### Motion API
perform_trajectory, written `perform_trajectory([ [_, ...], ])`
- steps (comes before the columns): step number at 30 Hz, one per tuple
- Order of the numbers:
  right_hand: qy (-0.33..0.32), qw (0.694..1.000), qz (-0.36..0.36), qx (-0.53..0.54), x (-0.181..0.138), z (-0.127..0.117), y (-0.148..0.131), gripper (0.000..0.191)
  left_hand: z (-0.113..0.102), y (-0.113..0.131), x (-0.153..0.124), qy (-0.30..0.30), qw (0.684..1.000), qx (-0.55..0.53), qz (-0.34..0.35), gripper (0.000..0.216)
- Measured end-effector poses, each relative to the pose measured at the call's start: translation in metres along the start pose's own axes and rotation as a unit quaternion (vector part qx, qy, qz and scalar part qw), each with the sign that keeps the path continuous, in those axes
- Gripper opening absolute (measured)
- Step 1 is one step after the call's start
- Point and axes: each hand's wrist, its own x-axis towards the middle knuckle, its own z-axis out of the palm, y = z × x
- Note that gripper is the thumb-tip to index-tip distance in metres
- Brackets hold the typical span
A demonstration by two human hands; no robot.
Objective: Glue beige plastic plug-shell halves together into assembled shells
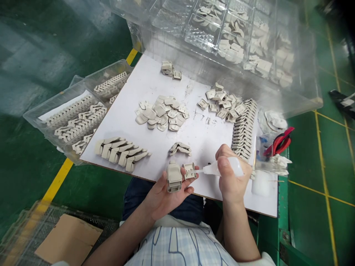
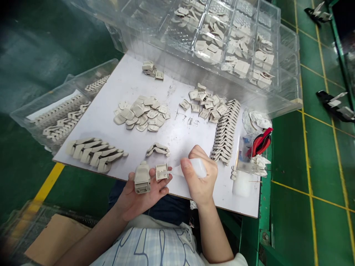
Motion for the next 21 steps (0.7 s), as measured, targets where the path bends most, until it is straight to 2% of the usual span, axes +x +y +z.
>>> perform_trajectory([
  [6,0.047,0.999,0.015,0.003,-0.003,-0.006,0.004,0.046,-0.002,-0.001,0.0,0.032,0.999,-0.011,0.001,0.038],
  [15,0.049,0.998,0.031,-0.008,-0.004,-0.007,0.006,0.049,0.004,0.0,-0.002,0.051,0.999,-0.016,0.007,0.038],
  [18,0.077,0.994,0.069,0.027,-0.001,-0.006,0.007,0.051,0.004,0.0,-0.003,0.036,0.999,-0.016,0.008,0.036],
  [21,0.124,0.974,0.142,0.127,0.007,-0.007,0.012,0.052,0.002,0.0,-0.003,0.014,1.0,-0.014,0.005,0.035],
])
